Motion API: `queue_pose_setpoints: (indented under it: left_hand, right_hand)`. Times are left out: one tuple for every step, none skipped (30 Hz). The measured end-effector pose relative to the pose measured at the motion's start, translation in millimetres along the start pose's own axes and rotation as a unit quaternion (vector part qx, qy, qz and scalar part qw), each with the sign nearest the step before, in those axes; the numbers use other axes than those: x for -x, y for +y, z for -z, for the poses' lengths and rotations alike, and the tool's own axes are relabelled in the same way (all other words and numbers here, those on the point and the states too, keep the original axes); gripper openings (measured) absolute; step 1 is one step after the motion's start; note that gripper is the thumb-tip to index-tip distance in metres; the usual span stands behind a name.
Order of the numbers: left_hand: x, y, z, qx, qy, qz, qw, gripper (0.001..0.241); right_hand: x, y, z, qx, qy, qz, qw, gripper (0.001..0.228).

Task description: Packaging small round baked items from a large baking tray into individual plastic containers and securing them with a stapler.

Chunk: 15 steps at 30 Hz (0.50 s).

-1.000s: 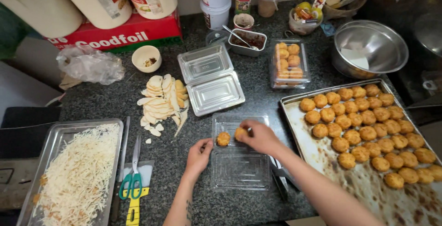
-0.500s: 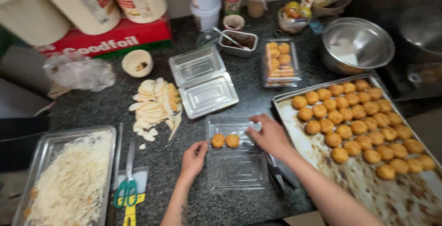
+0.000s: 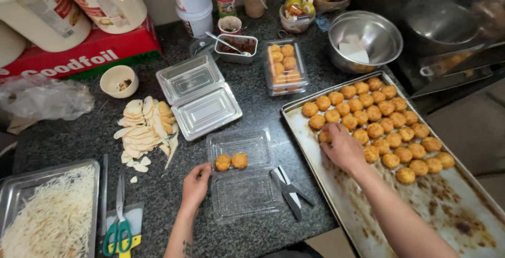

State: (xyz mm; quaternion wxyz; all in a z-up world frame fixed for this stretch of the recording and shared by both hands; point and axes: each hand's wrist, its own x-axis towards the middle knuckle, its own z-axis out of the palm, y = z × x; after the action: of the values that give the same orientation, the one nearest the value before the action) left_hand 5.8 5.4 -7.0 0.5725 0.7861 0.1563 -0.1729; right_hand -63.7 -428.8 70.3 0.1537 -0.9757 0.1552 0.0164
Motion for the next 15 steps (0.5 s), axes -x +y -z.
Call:
queue_pose_setpoints:
  left_hand:
    - [-2, -4, 1, 0.009, -0.006, -0.02, 1.0, 0.03]
    - [-5, -8, 2, 0.019, -0.011, -0.04, 0.999, 0.03]
    - [-3, -6, 2, 0.018, -0.008, -0.039, 0.999, 0.03]
    - [-1, -4, 2, 0.014, -0.013, -0.039, 0.999, 0.03]
    - [1, -2, 3, 0.009, -0.018, -0.039, 0.999, 0.031]
    - [0, -6, 2, 0.01, -0.013, -0.038, 0.999, 0.031]
    - [-2, -9, 1, -0.004, -0.003, -0.031, 0.999, 0.032]
    - [-5, -12, -1, -0.018, 0.006, -0.026, 0.999, 0.034]
    - [-10, -19, -3, -0.017, 0.009, -0.026, 0.999, 0.034]
    - [-15, -26, -4, -0.009, 0.012, -0.033, 0.999, 0.033]
    - [-20, -33, -6, 0.0, 0.015, -0.04, 0.999, 0.033]
    - [-18, -33, -6, 0.0, 0.016, -0.039, 0.999, 0.033]
    - [-18, -32, -7, -0.002, 0.017, -0.043, 0.999, 0.032]
    - [-17, -32, -6, -0.004, 0.018, -0.048, 0.999, 0.031]
    - [-14, -27, -5, -0.003, 0.02, -0.048, 0.999, 0.031]
  right_hand:
    - [1, -2, 0, 0.008, 0.013, -0.001, 1.0, 0.047]
    - [-1, -4, 1, 0.017, 0.028, -0.001, 0.999, 0.045]
    - [-1, -11, 6, 0.015, 0.027, 0.002, 1.0, 0.045]
    - [-2, -18, 11, -0.029, 0.025, -0.007, 0.999, 0.052]
    - [-4, -25, 16, -0.073, 0.023, -0.017, 0.997, 0.06]
    - [-3, -42, 23, -0.073, 0.021, -0.013, 0.997, 0.06]
    - [-3, -60, 30, -0.122, 0.009, 0.015, 0.992, 0.06]
    - [-4, -77, 37, -0.169, -0.003, 0.042, 0.985, 0.06]
    - [-4, -93, 33, -0.169, -0.004, 0.046, 0.985, 0.06]
    - [-3, -108, 28, -0.185, -0.033, 0.075, 0.979, 0.059]
    - [-3, -122, 24, -0.201, -0.062, 0.103, 0.972, 0.059]
    - [-4, -131, 15, -0.201, -0.063, 0.105, 0.972, 0.059]
    - [-4, -141, 6, -0.183, -0.088, 0.117, 0.972, 0.055]
    - [-6, -150, -3, -0.165, -0.112, 0.129, 0.971, 0.052]
    - [-8, -152, -13, -0.165, -0.113, 0.131, 0.971, 0.052]
